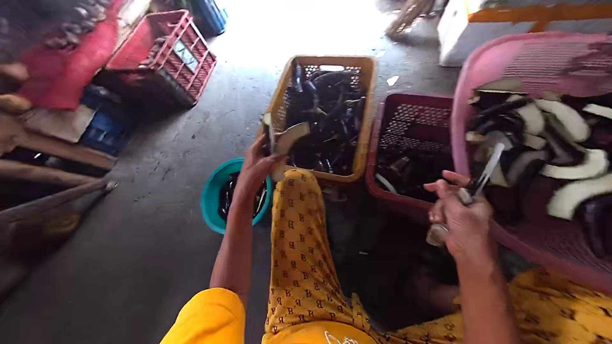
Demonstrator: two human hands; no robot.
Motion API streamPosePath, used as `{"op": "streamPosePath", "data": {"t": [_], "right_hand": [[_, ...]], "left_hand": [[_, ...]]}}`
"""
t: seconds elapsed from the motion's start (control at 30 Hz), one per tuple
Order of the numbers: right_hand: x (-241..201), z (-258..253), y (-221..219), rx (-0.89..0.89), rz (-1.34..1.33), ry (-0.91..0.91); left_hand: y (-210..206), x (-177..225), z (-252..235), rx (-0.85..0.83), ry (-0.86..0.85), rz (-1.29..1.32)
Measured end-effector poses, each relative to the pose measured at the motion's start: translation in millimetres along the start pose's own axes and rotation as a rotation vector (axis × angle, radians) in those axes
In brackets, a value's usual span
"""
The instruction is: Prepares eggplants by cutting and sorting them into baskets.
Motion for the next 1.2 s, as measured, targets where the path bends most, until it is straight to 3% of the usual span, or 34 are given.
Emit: {"op": "streamPosePath", "data": {"t": [0.1,0.2,0.33,0.53,0.73,0.8,0.87,0.93,1.03,1.2], "right_hand": [[7,-1,-9,-0.040,0.077,-0.071],[10,-3,-20,-0.040,0.086,-0.120],[16,-7,-28,-0.077,0.130,-0.134],[28,-11,-33,-0.099,0.180,-0.162],[38,-14,-40,-0.126,0.227,-0.189],[39,-15,-42,-0.133,0.237,-0.199],[38,-16,-42,-0.131,0.249,-0.210],[37,-17,-43,-0.129,0.248,-0.227],[37,-17,-42,-0.153,0.244,-0.245],[31,-17,-36,-0.179,0.286,-0.270]], "left_hand": [[66,-88,27,0.227,0.377,-0.448],[78,-164,35,0.189,0.698,-0.650],[54,-232,31,-0.032,0.567,-0.619],[54,-300,10,0.232,0.517,-0.871],[34,-327,6,0.169,0.598,-0.835],[27,-324,11,-0.026,0.673,-0.783],[18,-314,18,-0.350,0.825,-0.769],[13,-315,28,-0.510,0.953,-0.749],[16,-301,37,-0.578,1.040,-0.732],[29,-269,26,-0.579,0.968,-0.754]]}}
Point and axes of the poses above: each hand's wrist, its own z-axis away from the middle knuckle, its own y-axis out of the back of the hand, x = y × z, the point moved 3 cm from there along -z, towards the middle knuckle, and after that the axes turned 14 degrees about -x, right-handed, at the moved point
